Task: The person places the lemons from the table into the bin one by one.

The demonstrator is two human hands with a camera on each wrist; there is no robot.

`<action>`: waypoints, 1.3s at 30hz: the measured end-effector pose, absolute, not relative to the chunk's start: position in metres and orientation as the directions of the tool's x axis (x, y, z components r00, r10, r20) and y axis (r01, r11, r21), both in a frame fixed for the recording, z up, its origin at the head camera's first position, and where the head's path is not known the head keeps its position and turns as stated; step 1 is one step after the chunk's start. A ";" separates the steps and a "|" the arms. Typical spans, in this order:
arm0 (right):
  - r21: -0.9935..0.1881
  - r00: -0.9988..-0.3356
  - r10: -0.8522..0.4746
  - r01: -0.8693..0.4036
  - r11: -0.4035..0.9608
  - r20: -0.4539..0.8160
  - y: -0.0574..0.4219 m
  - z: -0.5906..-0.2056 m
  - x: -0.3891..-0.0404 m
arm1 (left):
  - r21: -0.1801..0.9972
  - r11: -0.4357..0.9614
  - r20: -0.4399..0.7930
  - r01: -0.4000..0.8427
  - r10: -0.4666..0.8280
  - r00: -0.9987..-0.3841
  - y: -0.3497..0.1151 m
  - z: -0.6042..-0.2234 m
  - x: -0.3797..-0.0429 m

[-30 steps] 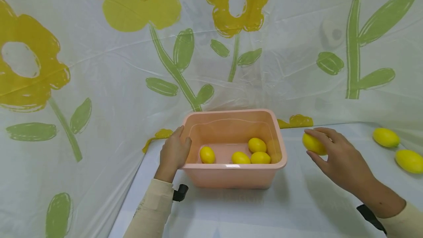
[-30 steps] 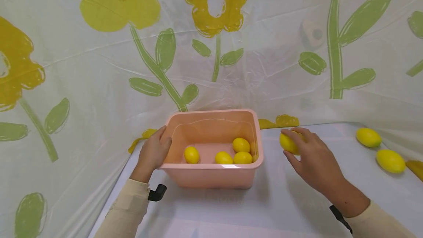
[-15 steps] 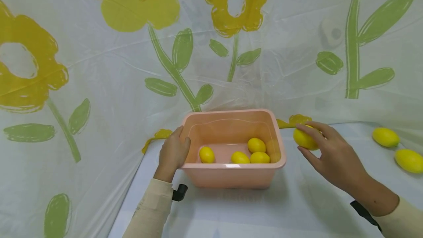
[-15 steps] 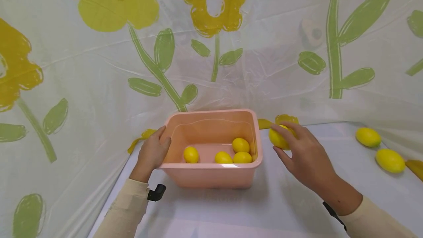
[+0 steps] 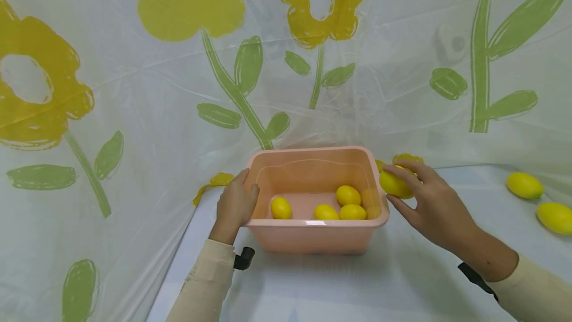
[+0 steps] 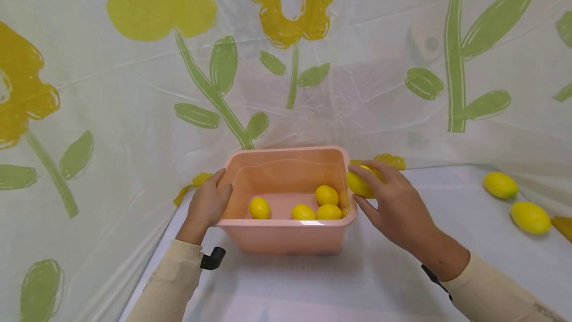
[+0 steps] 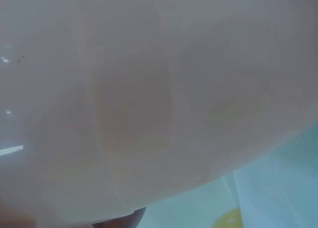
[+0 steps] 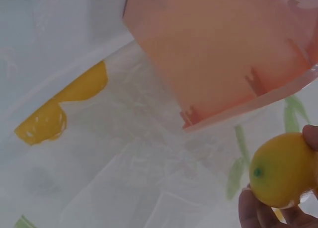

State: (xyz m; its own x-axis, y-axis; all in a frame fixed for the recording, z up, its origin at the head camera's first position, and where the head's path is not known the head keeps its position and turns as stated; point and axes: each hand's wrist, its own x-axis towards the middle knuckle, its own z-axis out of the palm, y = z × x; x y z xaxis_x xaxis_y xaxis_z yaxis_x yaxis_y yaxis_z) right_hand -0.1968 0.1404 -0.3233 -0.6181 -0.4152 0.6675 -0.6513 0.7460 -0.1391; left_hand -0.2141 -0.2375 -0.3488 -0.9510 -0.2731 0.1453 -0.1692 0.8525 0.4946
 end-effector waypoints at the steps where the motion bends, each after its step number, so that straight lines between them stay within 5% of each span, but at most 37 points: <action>1: -0.142 -0.614 -0.417 -0.657 0.740 0.670 0.139 -0.324 -0.197 | 0.494 0.852 0.143 -0.171 -0.274 -0.951 -0.237 -0.349 -0.214; 39: -0.258 -0.726 -0.450 -0.636 0.727 0.520 0.082 -0.336 -0.232 | 0.512 0.840 0.135 -0.179 -0.284 -0.949 -0.239 -0.347 -0.213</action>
